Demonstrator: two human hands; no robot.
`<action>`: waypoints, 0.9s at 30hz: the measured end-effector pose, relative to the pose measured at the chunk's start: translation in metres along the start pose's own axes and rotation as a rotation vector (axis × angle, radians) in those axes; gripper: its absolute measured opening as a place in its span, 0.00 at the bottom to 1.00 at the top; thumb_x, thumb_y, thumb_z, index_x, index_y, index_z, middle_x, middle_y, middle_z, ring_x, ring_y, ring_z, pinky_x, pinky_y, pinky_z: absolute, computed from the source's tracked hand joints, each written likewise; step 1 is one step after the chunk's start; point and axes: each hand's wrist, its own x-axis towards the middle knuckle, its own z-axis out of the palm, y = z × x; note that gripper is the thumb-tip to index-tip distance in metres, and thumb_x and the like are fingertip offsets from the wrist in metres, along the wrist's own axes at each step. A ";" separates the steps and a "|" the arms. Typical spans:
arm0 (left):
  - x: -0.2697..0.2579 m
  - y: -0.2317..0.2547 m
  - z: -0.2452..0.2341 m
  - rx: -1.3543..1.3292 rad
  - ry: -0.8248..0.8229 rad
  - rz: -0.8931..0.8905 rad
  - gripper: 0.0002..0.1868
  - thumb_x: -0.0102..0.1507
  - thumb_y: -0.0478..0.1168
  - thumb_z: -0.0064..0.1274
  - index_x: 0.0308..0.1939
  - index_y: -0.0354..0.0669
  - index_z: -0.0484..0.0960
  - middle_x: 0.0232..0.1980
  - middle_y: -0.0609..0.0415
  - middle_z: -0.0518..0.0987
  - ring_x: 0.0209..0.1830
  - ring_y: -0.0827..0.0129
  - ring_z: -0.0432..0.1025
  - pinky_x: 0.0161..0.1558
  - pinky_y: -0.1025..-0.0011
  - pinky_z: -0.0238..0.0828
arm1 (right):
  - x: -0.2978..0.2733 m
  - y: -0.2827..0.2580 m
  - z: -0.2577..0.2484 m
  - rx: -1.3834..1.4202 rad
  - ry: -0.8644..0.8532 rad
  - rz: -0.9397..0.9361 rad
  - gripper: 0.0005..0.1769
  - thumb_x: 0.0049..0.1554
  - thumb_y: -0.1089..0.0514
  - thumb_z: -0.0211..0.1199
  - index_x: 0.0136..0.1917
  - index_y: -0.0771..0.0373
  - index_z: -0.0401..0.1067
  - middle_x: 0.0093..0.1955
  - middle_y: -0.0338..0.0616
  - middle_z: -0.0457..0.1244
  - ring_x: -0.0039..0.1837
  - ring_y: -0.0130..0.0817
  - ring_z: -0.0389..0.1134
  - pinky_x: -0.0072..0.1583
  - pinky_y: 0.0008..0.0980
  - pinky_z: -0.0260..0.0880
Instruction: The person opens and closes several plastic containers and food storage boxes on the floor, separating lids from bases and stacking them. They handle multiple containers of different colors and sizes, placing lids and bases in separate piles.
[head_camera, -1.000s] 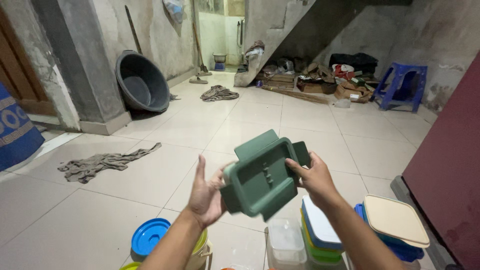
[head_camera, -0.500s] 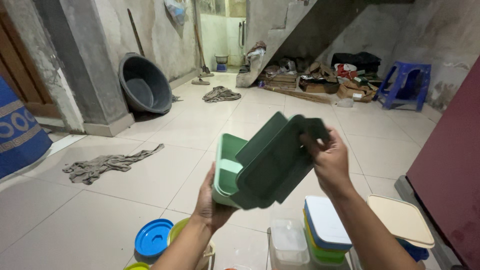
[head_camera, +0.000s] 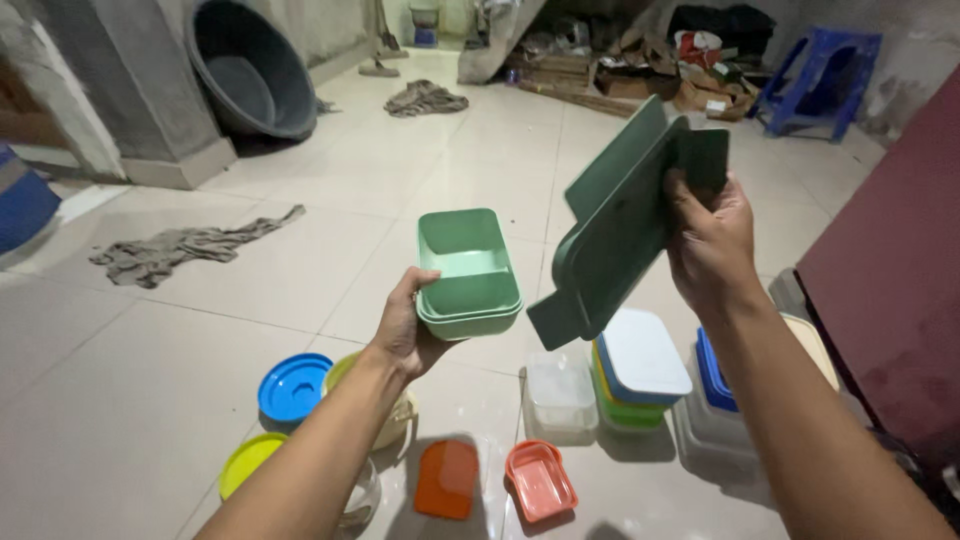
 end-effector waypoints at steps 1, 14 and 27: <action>0.006 -0.004 -0.002 0.022 0.021 -0.013 0.34 0.59 0.53 0.45 0.65 0.39 0.72 0.62 0.41 0.79 0.61 0.53 0.76 0.62 0.52 0.75 | -0.001 0.004 -0.003 -0.022 0.007 0.012 0.12 0.66 0.65 0.62 0.62 0.62 0.68 0.58 0.39 0.68 0.58 0.29 0.69 0.62 0.33 0.73; 0.086 -0.146 -0.138 0.596 0.513 -0.327 0.20 0.69 0.51 0.45 0.58 0.44 0.78 0.36 0.51 0.78 0.25 0.67 0.66 0.26 0.66 0.62 | -0.026 0.139 -0.006 -0.767 -0.101 0.161 0.17 0.58 0.70 0.62 0.61 0.64 0.71 0.51 0.42 0.69 0.53 0.28 0.70 0.55 0.28 0.73; 0.134 -0.306 -0.273 0.512 0.607 -0.228 0.08 0.65 0.35 0.50 0.45 0.36 0.82 0.37 0.52 0.82 0.34 0.69 0.73 0.35 0.68 0.70 | -0.056 0.207 -0.003 -0.859 -0.249 0.284 0.21 0.57 0.70 0.62 0.64 0.59 0.73 0.54 0.42 0.71 0.54 0.27 0.73 0.54 0.28 0.74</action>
